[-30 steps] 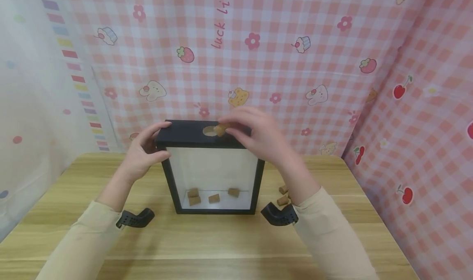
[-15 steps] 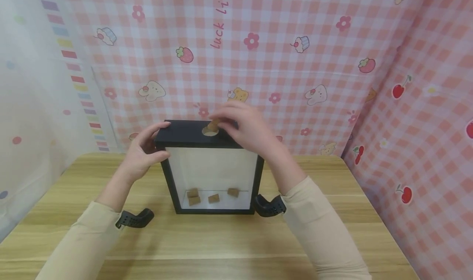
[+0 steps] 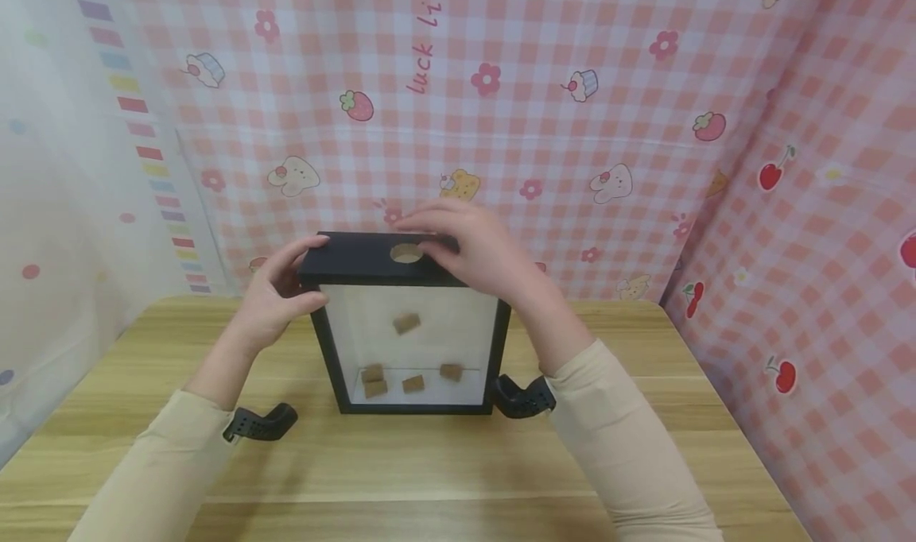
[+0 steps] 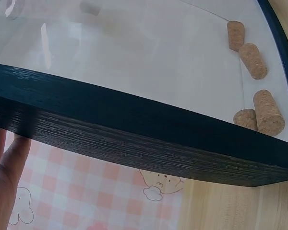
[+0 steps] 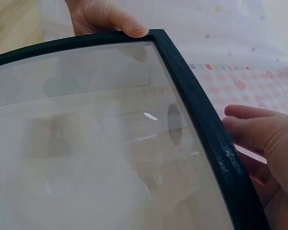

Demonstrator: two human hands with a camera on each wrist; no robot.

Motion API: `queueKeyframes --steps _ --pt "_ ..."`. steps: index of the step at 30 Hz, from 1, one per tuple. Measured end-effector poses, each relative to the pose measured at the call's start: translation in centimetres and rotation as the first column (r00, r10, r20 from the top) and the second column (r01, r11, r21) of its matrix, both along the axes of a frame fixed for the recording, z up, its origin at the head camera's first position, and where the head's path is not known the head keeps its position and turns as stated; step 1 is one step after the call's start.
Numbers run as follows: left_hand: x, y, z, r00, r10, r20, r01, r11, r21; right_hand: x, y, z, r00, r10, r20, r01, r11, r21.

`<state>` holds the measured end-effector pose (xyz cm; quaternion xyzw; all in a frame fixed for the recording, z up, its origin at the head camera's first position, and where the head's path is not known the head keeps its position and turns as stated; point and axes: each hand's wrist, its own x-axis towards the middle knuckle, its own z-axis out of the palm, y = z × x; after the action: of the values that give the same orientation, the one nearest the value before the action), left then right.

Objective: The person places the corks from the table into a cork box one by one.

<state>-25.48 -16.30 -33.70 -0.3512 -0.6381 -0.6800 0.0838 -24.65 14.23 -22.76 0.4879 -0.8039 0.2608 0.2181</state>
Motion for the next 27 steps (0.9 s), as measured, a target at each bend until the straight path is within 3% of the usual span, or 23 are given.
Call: queueKeyframes --steps 11,20,27 --pt "0.1 0.2 0.1 1.000 0.012 0.008 -0.012 1.000 -0.011 1.6 2.5 0.4 0.996 0.082 -0.023 -0.084 0.989 -0.120" --pt "0.1 0.2 0.2 1.000 0.017 0.013 -0.017 1.000 -0.007 3.9 6.2 0.2 0.999 0.038 0.003 -0.037 0.983 -0.182" --pt "0.1 0.1 0.1 1.000 0.018 0.017 -0.018 1.000 -0.008 4.6 9.3 -1.7 1.000 0.018 0.014 -0.014 0.972 -0.236"
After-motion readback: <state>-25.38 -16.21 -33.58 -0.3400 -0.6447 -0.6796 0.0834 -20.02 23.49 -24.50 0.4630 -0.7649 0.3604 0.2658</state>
